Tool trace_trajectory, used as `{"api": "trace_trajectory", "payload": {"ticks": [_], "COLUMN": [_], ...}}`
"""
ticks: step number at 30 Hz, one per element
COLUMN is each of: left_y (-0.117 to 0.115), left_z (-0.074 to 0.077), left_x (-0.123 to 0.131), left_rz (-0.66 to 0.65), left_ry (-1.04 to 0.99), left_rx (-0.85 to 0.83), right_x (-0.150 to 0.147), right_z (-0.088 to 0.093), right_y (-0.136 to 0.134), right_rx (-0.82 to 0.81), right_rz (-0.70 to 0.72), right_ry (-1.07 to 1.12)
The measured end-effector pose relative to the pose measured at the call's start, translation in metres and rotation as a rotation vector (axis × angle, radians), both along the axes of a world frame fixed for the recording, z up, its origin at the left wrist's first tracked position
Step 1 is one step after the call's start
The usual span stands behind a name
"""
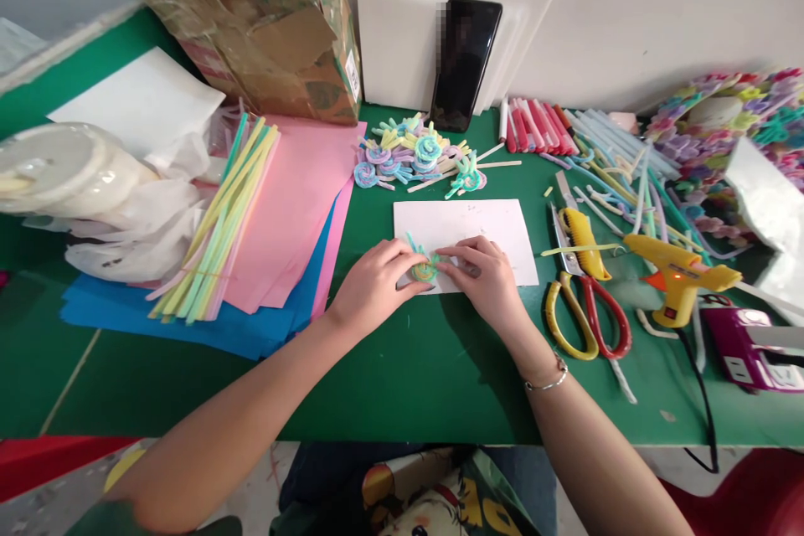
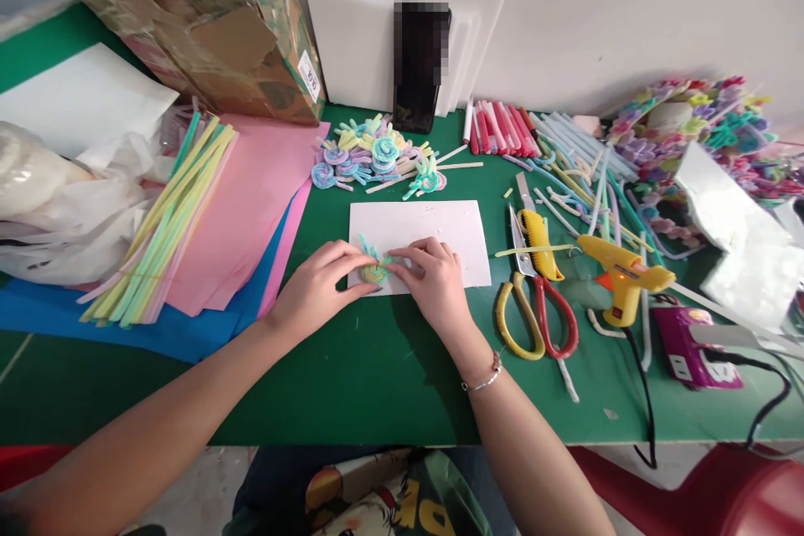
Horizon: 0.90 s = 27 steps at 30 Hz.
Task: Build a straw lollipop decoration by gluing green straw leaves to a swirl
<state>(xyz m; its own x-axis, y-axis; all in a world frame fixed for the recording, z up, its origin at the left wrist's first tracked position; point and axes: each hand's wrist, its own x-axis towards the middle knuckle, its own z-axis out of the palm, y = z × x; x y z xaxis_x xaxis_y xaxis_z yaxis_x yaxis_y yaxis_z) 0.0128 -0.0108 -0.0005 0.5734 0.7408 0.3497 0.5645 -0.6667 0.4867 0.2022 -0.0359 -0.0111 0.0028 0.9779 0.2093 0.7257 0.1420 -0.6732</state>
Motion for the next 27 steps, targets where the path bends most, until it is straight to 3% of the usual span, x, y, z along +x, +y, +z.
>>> {"api": "trace_trajectory", "payload": {"ticks": [17, 27], "left_y": [0.010, 0.010], "left_z": [-0.003, -0.004], "left_x": [-0.007, -0.008], "left_rz": [-0.043, 0.004], "left_ry": [0.031, -0.005], "left_rx": [-0.032, -0.057], "right_x": [0.009, 0.008], "right_z": [-0.001, -0.003], "right_y": [0.008, 0.010], "right_rx": [0.088, 0.103], "right_rz": [0.108, 0.128], "right_ry": [0.033, -0.019]}}
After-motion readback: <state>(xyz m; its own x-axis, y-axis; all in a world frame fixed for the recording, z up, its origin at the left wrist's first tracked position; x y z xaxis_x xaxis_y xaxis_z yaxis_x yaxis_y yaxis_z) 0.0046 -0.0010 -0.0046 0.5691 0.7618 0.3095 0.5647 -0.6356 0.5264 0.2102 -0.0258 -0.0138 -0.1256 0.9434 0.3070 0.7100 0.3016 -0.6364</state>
